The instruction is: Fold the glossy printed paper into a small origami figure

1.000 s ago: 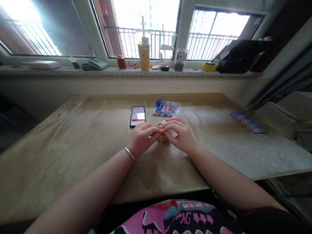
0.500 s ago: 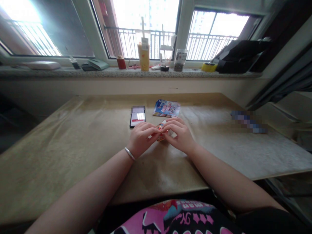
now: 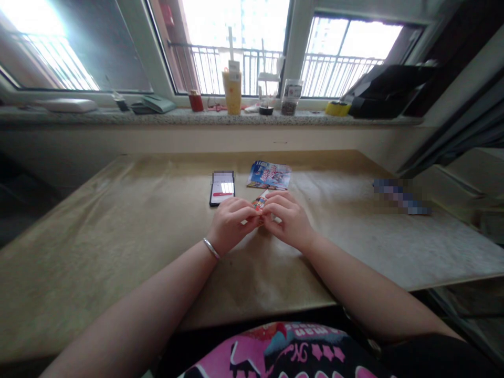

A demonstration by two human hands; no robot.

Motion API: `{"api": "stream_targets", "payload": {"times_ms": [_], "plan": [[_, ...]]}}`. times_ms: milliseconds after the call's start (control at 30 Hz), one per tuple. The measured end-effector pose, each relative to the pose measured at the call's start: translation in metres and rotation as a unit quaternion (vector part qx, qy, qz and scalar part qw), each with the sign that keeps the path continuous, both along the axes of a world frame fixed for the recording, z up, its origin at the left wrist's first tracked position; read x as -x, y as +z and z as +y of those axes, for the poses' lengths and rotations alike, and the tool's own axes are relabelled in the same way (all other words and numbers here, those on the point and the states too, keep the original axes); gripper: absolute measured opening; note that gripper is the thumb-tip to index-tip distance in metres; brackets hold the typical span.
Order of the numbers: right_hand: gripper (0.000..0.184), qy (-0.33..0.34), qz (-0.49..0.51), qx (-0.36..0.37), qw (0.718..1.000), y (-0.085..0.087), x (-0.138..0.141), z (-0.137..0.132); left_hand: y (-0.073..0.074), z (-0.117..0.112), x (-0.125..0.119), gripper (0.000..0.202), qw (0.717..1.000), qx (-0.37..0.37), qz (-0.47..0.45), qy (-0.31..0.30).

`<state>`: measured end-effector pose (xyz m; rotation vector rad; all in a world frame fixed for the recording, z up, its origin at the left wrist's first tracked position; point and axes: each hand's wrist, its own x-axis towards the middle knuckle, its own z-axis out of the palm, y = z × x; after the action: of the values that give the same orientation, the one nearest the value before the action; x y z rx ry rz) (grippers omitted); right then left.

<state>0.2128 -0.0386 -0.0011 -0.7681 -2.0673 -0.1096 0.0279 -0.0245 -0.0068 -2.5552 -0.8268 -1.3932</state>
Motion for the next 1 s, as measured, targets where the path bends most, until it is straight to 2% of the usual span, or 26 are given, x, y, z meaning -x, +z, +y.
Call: {"api": "stream_targets", "payload": {"times_ms": [233, 400, 567, 800, 1000], "plan": [[0.006, 0.004, 0.027, 0.015, 1.0, -0.003, 0.0016, 0.002, -0.0003, 0.0013, 0.0014, 0.009, 0.999, 0.008, 0.025, 0.018], [0.004, 0.003, 0.034, 0.047, 0.998, -0.0038, 0.0019, 0.002, 0.0017, -0.0004, 0.0014, 0.008, 0.998, -0.012, 0.048, 0.031], [0.006, 0.005, 0.042, 0.068, 0.997, -0.0062, 0.0011, 0.004, 0.0018, -0.0017, 0.0008, 0.01, 0.999, -0.007, 0.047, 0.025], [0.005, 0.008, 0.015, 0.05, 0.999, -0.0042, -0.0003, 0.0043, 0.0035, -0.0015, 0.0016, 0.013, 0.999, -0.007, 0.031, 0.019], [0.005, 0.004, 0.03, 0.055, 0.998, -0.0024, -0.0015, 0.0045, 0.0024, -0.0013, 0.0019, 0.012, 0.999, 0.005, 0.031, 0.014]]}}
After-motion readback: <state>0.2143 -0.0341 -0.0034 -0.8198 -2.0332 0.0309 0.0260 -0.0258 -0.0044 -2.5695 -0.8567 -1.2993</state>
